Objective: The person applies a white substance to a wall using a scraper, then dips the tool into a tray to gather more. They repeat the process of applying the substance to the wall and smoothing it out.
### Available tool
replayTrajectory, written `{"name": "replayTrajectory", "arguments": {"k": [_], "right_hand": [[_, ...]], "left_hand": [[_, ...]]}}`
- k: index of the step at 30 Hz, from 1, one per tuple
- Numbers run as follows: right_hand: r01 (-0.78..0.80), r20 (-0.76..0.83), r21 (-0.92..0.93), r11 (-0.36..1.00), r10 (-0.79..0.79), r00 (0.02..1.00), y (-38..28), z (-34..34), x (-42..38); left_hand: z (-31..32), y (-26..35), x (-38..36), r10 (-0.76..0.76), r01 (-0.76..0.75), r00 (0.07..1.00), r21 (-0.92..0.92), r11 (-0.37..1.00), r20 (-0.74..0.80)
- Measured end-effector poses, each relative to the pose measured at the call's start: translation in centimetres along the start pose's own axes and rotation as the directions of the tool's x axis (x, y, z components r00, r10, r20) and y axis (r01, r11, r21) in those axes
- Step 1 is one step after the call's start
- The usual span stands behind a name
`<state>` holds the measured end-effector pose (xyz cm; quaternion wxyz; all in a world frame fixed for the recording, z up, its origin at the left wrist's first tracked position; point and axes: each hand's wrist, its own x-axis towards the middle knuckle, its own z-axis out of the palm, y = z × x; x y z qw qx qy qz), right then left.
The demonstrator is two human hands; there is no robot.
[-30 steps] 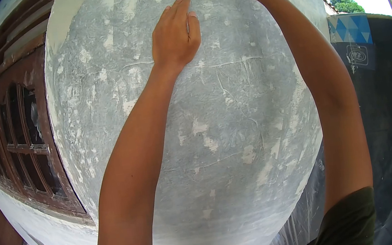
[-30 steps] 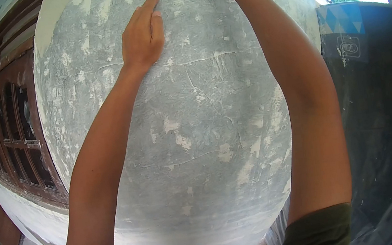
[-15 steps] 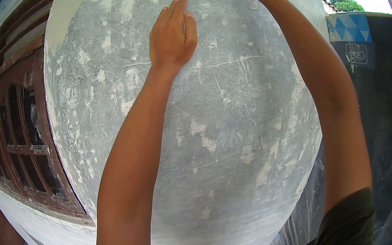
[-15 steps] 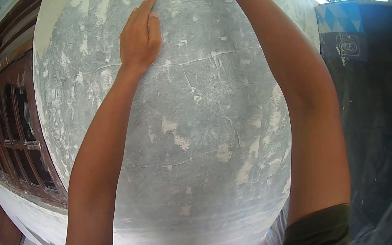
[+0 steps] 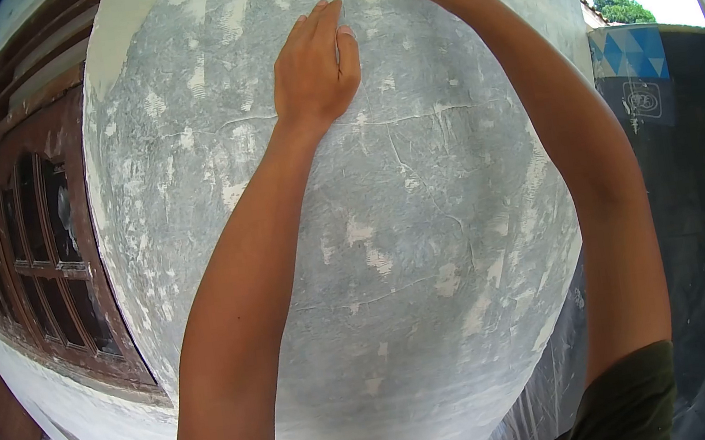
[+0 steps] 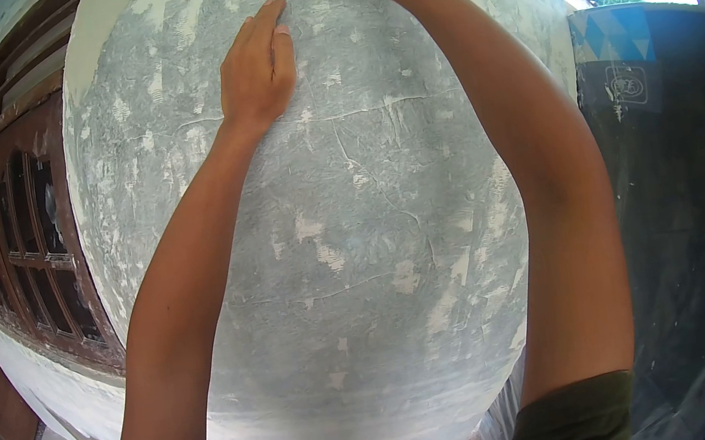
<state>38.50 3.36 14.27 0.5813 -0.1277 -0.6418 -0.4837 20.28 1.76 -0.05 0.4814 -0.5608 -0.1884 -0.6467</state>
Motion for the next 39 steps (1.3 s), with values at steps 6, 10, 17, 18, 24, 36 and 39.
{"name": "replayTrajectory", "arguments": {"k": [6,10,17,18,24,36,39], "right_hand": [[0.052,0.222,-0.134,0.990,-0.021,0.975,-5.7,-2.2,-3.4],[-0.284,-0.005,0.088,0.955,0.285,0.958,-2.2,-2.2,0.7],[-0.003,0.214,-0.231,0.973,0.053,0.975,-2.6,-0.8,-3.4],[0.043,0.201,-0.171,0.984,-0.008,0.980,-3.7,-1.2,-4.0],[-0.246,0.043,0.190,0.950,0.243,0.969,-3.0,-2.0,0.9],[0.016,0.038,-0.045,0.999,-0.014,0.999,-2.3,-1.2,-1.9],[-0.308,0.023,0.089,0.947,0.308,0.951,-1.6,-2.4,0.6]], "left_hand": [[0.1,0.1,0.0,-0.021,0.021,1.000,-0.009,1.000,0.005],[0.1,-0.1,0.1,-0.005,0.005,1.000,0.003,1.000,-0.008],[0.1,-0.1,0.0,0.000,0.000,1.000,-0.015,1.000,-0.009],[0.1,-0.1,0.1,-0.001,0.000,1.000,-0.016,1.000,-0.015],[0.1,-0.2,0.0,0.000,0.000,1.000,0.003,1.000,-0.015],[0.2,0.2,0.1,0.033,-0.033,0.999,0.024,0.999,-0.022],[0.1,-0.1,0.1,0.007,-0.007,1.000,0.008,1.000,0.016]]}}
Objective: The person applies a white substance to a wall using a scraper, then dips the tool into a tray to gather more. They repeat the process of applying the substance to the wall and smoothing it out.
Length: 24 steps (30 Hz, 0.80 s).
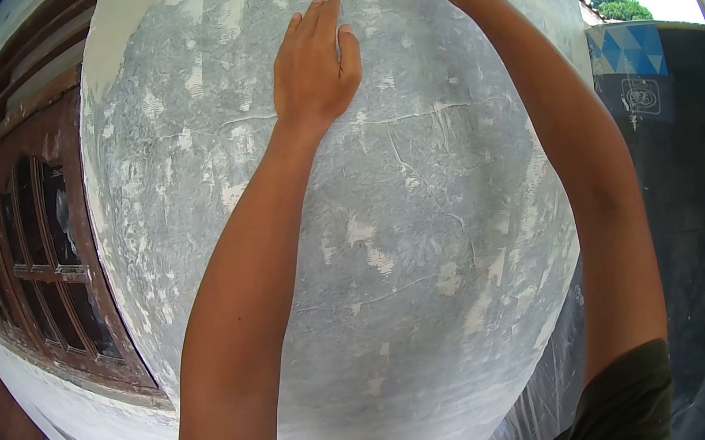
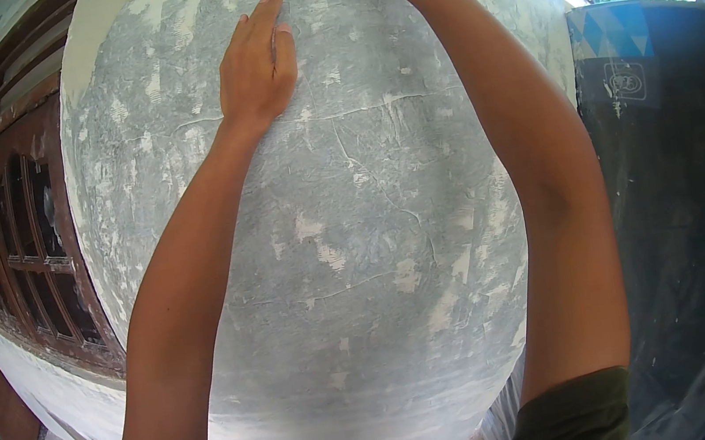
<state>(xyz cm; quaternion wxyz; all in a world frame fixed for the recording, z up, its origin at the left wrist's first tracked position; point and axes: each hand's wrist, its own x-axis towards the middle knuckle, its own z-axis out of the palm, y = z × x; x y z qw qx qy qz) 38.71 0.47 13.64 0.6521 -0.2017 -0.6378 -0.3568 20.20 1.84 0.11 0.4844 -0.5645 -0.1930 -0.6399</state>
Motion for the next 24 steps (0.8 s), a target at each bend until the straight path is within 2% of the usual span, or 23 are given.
{"name": "replayTrajectory", "arguments": {"k": [4,6,7,8,11,13,14,16,17,21,23,24], "right_hand": [[0.113,0.098,-0.038,0.993,-0.109,0.989,2.1,1.5,0.0],[0.251,0.167,-0.316,0.915,-0.206,0.964,1.0,1.5,-2.6],[0.238,0.219,-0.316,0.919,-0.173,0.960,-0.1,1.2,-3.5],[0.277,0.216,-0.272,0.922,-0.222,0.951,-0.8,0.9,-4.1],[0.276,0.142,-0.200,0.940,-0.251,0.957,-1.7,0.2,-3.2],[-0.076,0.128,-0.009,0.997,0.077,0.989,-1.8,-0.2,-0.3],[-0.071,0.127,-0.004,0.997,0.071,0.989,-1.0,0.6,0.9],[0.007,-0.053,-0.062,0.998,-0.010,0.999,0.4,1.6,2.1],[0.131,0.034,-0.247,0.960,-0.126,0.991,0.9,1.8,2.6],[0.199,0.131,-0.210,0.957,-0.174,0.976,0.7,1.9,-0.5],[0.302,0.202,-0.361,0.882,-0.242,0.949,0.4,1.8,-2.8],[0.307,0.159,-0.302,0.903,-0.270,0.950,-0.1,1.6,-4.2]], "left_hand": [[0.2,-0.2,0.2,0.032,-0.032,1.000,0.038,0.999,0.001],[0.2,-0.2,0.0,0.024,-0.024,1.000,0.045,0.999,0.000],[0.4,-0.4,0.0,0.039,-0.039,0.999,0.057,0.998,-0.002],[0.4,-0.5,0.2,0.056,-0.055,0.998,0.071,0.996,-0.007],[0.6,-0.3,0.0,0.057,-0.056,0.998,0.098,0.994,-0.010],[0.6,-0.3,0.0,0.056,-0.055,0.998,0.087,0.995,-0.004],[0.5,-0.4,0.1,0.054,-0.054,0.999,0.078,0.995,-0.003],[0.5,-0.4,0.0,0.049,-0.049,0.999,0.079,0.996,0.003],[0.4,-0.4,0.1,0.044,-0.045,0.999,0.076,0.996,0.007],[0.5,-0.5,0.1,0.055,-0.055,0.998,0.080,0.995,-0.002],[0.4,-0.4,0.1,0.051,-0.050,0.999,0.081,0.995,-0.007],[0.4,-0.4,0.2,0.052,-0.051,0.999,0.079,0.996,-0.007]]}}
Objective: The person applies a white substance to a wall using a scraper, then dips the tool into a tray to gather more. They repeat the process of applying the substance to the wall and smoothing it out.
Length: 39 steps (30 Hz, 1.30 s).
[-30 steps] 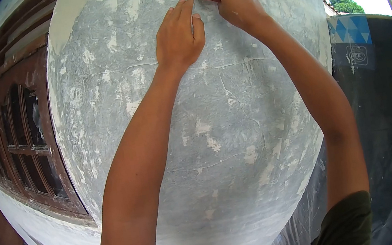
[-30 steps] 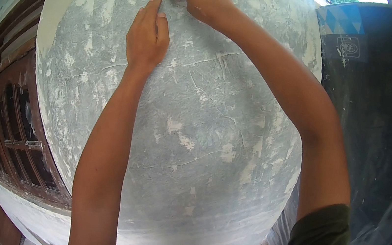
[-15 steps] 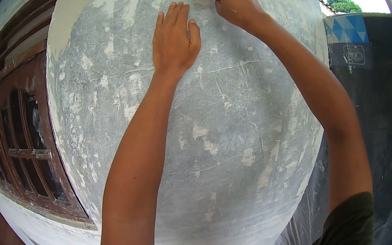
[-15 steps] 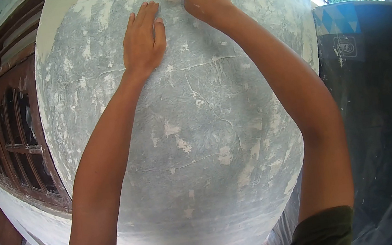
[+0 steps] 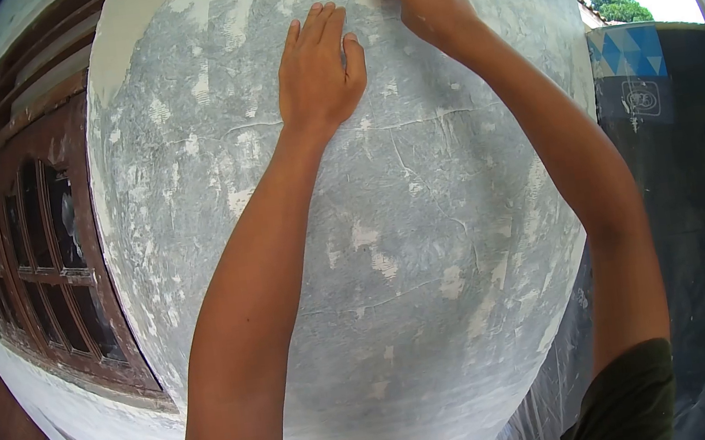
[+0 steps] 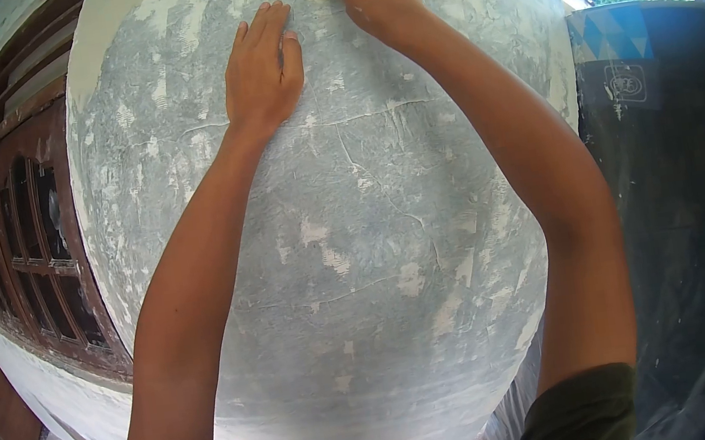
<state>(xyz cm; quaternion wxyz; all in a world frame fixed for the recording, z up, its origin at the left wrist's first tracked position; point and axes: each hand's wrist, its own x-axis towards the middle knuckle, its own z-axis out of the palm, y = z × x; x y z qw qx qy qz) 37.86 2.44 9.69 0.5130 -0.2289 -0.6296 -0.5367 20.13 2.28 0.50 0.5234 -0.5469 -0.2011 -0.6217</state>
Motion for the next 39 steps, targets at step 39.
{"name": "replayTrajectory", "arguments": {"k": [39], "right_hand": [[-0.110,-0.045,-0.011,0.994,0.110,0.993,5.0,1.9,7.4]], "left_hand": [[-0.6,-1.3,0.8,0.035,-0.033,0.999,-0.051,0.998,0.030]]}}
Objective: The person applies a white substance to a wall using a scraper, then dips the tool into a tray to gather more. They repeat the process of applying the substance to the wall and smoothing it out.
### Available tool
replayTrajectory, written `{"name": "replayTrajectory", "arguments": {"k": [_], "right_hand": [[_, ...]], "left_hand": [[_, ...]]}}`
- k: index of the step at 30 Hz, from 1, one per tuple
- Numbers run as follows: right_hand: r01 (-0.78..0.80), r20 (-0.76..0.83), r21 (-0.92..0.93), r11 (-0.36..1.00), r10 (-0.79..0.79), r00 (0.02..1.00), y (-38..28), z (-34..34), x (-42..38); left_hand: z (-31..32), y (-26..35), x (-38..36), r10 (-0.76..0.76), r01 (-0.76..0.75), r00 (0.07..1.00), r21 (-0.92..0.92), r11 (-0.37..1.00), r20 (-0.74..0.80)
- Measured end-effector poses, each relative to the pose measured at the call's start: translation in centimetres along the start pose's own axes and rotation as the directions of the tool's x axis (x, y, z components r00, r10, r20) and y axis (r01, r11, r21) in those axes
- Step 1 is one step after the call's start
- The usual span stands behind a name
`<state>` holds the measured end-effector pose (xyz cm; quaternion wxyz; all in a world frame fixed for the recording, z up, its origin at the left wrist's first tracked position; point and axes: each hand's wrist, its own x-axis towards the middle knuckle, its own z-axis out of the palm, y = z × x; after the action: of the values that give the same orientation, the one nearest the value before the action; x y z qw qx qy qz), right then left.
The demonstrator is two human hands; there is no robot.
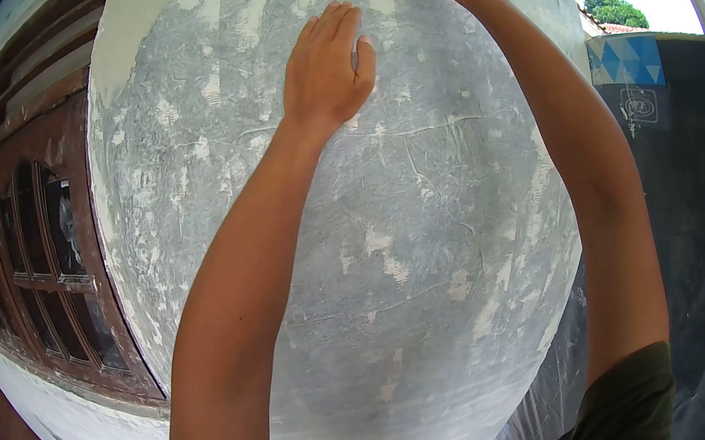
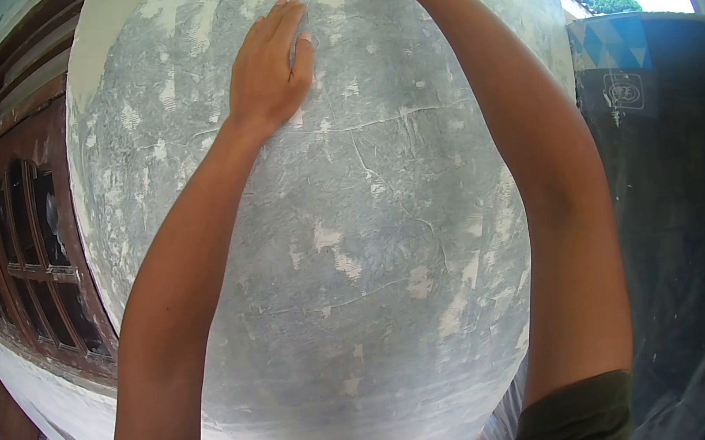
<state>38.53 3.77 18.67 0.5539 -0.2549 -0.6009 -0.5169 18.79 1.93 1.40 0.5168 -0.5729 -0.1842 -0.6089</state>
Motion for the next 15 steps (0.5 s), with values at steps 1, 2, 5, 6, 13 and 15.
{"name": "replayTrajectory", "arguments": {"k": [1,2,5,6,13,15], "right_hand": [[-0.140,-0.034,0.131,0.981,0.146,0.989,-1.8,-1.6,-0.5],[-0.271,-0.051,0.262,0.926,0.293,0.955,-2.8,-2.5,-0.7],[-0.098,-0.121,0.027,0.995,0.101,0.988,-1.7,0.9,-0.6],[-0.100,-0.118,0.025,0.995,0.102,0.988,-1.7,1.2,-0.9],[-0.021,0.130,0.131,0.991,0.003,0.991,-10.4,-3.5,-6.5],[0.036,0.078,0.232,0.972,-0.055,0.995,-10.5,-3.8,-5.8]], "left_hand": [[-0.7,-1.0,0.4,0.047,-0.047,0.998,-0.002,0.999,0.031],[-1.3,-1.9,0.6,0.096,-0.096,0.993,-0.006,0.995,0.061],[-2.8,-3.4,0.6,0.092,-0.093,0.994,0.020,0.995,0.057],[-3.1,-3.5,0.4,0.097,-0.099,0.994,0.036,0.994,0.044],[-3.5,-3.3,0.2,0.064,-0.065,0.997,0.011,0.998,0.054],[-3.4,-3.2,0.1,0.051,-0.051,0.998,-0.002,0.999,0.045]]}}
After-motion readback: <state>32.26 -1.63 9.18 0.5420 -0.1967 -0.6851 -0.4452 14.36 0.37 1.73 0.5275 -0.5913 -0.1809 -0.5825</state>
